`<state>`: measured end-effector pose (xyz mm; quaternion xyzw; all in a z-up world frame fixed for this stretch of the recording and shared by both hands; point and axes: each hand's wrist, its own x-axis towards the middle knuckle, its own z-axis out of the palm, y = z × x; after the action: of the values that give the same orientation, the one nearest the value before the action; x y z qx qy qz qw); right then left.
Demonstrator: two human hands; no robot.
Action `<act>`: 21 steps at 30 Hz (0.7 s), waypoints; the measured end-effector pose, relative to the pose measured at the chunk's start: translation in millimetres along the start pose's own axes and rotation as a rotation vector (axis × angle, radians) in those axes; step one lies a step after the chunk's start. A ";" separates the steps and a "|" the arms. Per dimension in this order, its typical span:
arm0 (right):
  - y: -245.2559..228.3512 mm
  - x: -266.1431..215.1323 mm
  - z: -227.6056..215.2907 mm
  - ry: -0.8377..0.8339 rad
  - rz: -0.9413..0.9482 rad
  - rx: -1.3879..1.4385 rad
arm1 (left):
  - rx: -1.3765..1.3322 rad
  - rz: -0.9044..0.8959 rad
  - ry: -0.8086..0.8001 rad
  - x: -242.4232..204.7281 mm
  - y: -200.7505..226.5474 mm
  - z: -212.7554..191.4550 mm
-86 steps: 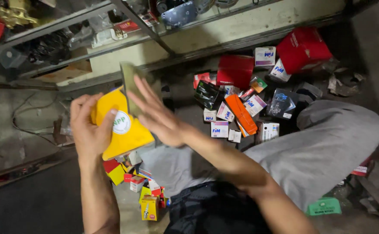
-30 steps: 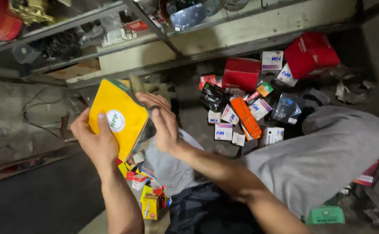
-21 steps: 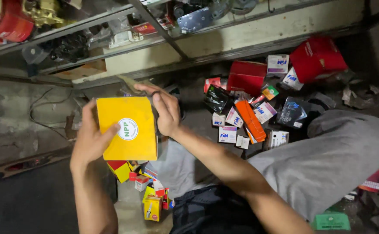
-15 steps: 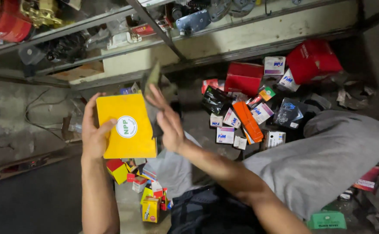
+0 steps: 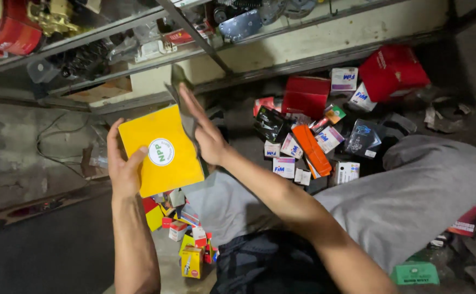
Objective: The person sits on the floor and scrubs the exterior of a yellow box with a green abrasive pad. They then place the yellow box on a shelf and pick up a red box, scrubbing its surfaces with the same pad. Finally, they place the red box on the shelf.
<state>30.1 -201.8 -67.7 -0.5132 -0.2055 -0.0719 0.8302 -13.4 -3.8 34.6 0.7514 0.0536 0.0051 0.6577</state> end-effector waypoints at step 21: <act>1.2 4.3 8.2 -0.058 0.081 -0.017 | 0.046 0.110 0.036 -4.2 -25.1 -21.9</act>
<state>32.2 -193.7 -63.7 -0.5300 -0.2077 -0.0250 0.8218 -21.1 20.7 13.0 0.7678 0.0241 0.0537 0.6380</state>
